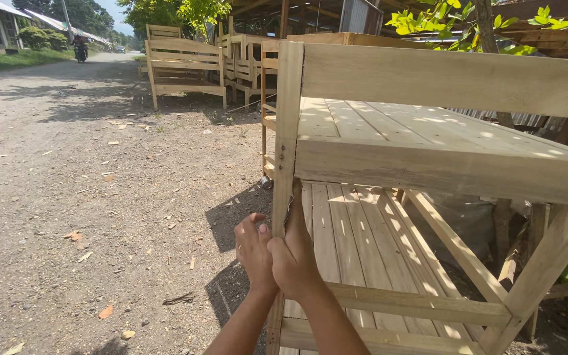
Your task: The person sands a wooden furniture frame outdoors, rubbing sandpaper by hand along the top rails, edges, and side slats of the frame. They hold the frame steady with one hand while sanding different surfaces, working around the structure section by section.
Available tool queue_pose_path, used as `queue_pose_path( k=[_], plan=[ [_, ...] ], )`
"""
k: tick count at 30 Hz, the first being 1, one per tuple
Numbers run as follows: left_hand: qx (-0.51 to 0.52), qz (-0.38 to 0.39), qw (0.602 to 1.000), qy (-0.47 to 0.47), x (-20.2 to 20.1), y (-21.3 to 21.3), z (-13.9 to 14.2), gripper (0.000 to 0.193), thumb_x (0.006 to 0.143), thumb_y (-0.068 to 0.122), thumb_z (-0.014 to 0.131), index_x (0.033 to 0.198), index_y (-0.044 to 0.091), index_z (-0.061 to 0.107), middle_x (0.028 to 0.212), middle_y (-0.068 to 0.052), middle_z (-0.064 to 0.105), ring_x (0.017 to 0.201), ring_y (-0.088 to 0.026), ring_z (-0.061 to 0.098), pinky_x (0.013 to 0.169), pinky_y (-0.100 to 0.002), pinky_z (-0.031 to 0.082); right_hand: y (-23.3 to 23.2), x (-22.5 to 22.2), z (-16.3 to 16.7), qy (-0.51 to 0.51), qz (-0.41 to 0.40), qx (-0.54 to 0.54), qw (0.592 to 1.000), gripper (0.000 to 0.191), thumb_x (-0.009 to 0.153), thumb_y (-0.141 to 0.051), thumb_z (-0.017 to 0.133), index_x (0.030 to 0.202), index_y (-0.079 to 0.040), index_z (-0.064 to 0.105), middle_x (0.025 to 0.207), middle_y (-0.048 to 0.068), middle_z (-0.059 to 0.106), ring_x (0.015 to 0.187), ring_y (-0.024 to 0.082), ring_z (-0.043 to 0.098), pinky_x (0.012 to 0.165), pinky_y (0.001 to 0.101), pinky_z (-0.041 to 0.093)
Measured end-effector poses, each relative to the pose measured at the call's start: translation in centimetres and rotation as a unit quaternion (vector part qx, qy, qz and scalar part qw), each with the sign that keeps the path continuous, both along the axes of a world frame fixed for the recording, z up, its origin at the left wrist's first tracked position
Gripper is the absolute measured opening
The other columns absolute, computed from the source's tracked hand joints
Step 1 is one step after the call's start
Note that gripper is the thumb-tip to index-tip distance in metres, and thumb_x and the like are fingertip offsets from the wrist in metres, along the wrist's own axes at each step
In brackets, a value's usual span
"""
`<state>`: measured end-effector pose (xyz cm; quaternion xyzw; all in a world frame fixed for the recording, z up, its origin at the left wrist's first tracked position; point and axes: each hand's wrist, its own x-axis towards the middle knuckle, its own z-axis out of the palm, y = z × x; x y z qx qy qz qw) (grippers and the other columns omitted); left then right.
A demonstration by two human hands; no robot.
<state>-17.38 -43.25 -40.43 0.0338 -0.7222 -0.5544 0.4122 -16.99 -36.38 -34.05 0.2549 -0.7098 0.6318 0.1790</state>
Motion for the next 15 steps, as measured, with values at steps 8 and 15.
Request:
queue_pose_path(
  k=[8, 15],
  plan=[
    [-0.021, -0.014, 1.0, 0.015, 0.2, -0.2, 0.1, 0.042, 0.103, 0.035, 0.029, 0.126, 0.01, 0.053, 0.125, -0.015, 0.05, 0.12, -0.033, 0.05, 0.106, -0.053, 0.027, -0.2, 1.3, -1.9, 0.326, -0.122, 0.118, 0.93, 0.082, 0.09, 0.006, 0.047, 0.162, 0.008, 0.007, 0.163, 0.036, 0.024, 0.147, 0.048, 0.03, 0.114, 0.0477, 0.031],
    [-0.044, -0.001, 0.998, 0.045, 0.8, -0.1, 1.0, 0.041, 0.104, 0.034, 0.027, 0.126, 0.011, 0.053, 0.125, -0.013, 0.051, 0.123, -0.033, 0.05, 0.109, -0.053, 0.026, -0.3, 1.6, -0.2, -0.09, 0.067, -0.08, 0.99, 0.083, 0.087, 0.003, 0.037, 0.168, -0.002, 0.017, 0.155, 0.046, 0.018, 0.139, 0.056, 0.013, 0.11, 0.0595, 0.015]
  ],
)
